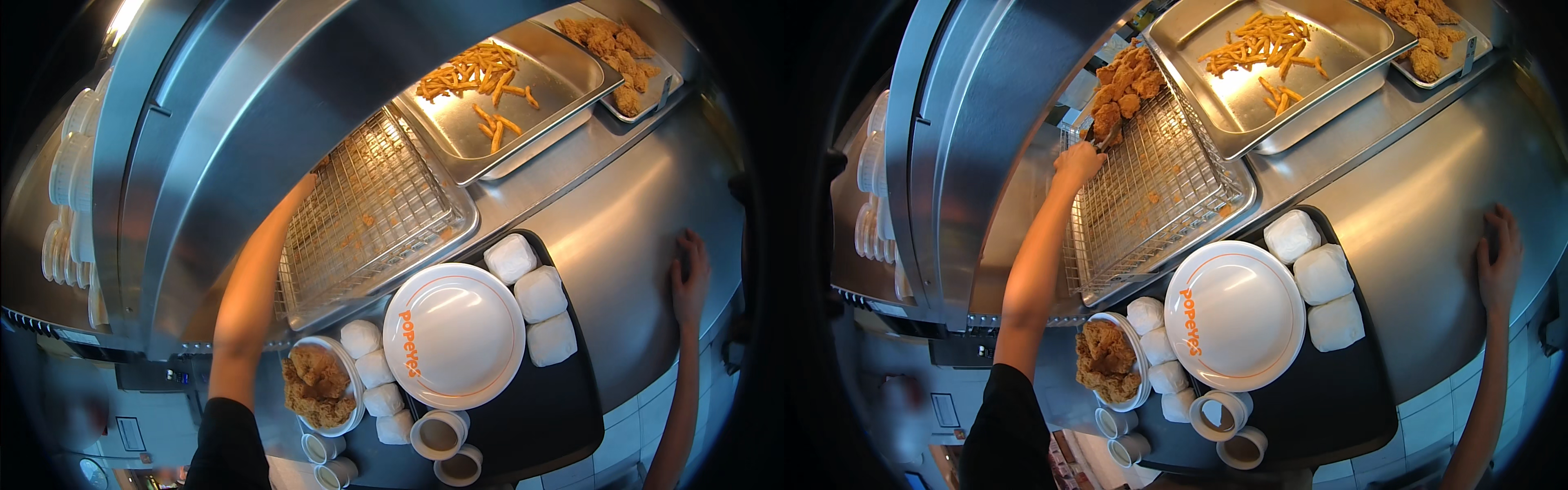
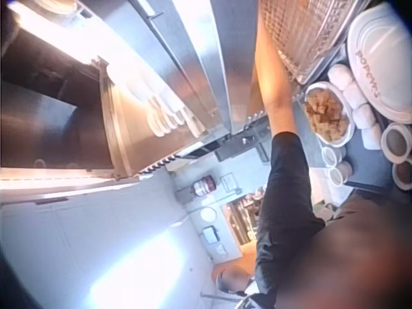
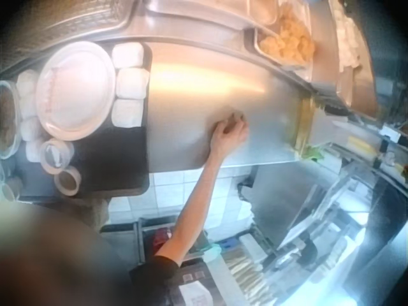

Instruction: The person assembles food orders in a fast-food kitchen. They place trays on the counter, add fried chicken and fries to plates using tongs, and carry completed trays to the service counter. The person also interacts with a POS screen and briefly converses with a coworker.

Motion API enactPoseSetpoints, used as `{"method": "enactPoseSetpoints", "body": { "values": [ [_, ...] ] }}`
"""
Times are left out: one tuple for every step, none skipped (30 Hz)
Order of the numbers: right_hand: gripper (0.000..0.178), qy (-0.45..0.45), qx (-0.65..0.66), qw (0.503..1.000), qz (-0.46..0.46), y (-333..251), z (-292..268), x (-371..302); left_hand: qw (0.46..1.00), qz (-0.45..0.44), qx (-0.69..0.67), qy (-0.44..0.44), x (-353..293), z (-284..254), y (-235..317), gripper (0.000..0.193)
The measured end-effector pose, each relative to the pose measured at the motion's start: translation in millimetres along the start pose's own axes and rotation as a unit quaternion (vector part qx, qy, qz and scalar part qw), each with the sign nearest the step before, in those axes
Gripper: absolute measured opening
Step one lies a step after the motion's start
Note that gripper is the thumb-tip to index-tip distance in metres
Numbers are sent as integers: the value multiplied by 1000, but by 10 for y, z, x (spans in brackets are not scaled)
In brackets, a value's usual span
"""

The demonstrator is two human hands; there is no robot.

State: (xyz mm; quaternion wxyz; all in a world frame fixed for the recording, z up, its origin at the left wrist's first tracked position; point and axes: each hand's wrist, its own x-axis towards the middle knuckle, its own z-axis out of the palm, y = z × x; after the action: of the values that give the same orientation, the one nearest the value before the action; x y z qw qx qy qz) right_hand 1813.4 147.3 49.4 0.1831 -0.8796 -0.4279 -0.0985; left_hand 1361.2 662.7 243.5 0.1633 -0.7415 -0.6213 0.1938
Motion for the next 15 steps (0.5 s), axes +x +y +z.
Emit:
{"method": "enactPoseSetpoints", "body": {
  "values": [
    [35, 4, 11, 1000, -3, -8, 3, -7, 1000, -11, 19, -13, 125, 28, 32, 49],
    [35, 9, 11, 1000, -6, -7, 10, -12, 1000, -5, 13, 14, 191, 72, -23, 51],
    [34, 16, 7, 1000, -13, 0, 21, -14, 999, 18, -39, 2, 225, 123, -118, 50],
    [35, 9, 13, 1000, -15, 14, 32, -24, 995, 40, -90, -11, 222, 159, -259, 49],
    [35, 13, 16, 1000, -16, 38, 45, -17, 988, 22, -152, -19, 174, 201, -412, 48],
    [35, 22, 9, 999, -25, 63, 62, -10, 977, 4, -213, -24, 124, 221, -548, 46],
    [35, 15, 43, 999, -26, 95, 75, -1, 952, 5, -301, -45, -2, 258, -706, 46],
    [35, 9, 67, 997, -41, 131, 93, 20, 919, -1, -388, -65, -197, 316, -865, 46],
    [35, 6, 93, 994, -59, 167, 109, 30, 876, -14, -474, -82, -455, 380, -1006, 46],
    [36, 4, 88, 994, -70, 205, 129, 52, 863, 30, -499, -69, -707, 397, -1126, 51],
    [36, 5, 86, 993, -80, 238, 147, 61, 867, 7, -496, -43, -1064, 461, -1233, 52],
    [37, 5, 85, 994, -70, 274, 158, 68, 868, 10, -497, -7, -1478, 517, -1333, 53],
    [37, 7, 92, 991, -94, 304, 177, 84, 868, 27, -493, 48, -1804, 487, -1449, 54],
    [38, 4, 98, 991, -93, 330, 189, 87, 918, 51, -384, 83, -2221, 468, -1620, 56],
    [38, -1, 96, 992, -82, 355, 200, 92, 943, 51, -324, 60, -2621, 441, -1790, 59]
  ]
}}
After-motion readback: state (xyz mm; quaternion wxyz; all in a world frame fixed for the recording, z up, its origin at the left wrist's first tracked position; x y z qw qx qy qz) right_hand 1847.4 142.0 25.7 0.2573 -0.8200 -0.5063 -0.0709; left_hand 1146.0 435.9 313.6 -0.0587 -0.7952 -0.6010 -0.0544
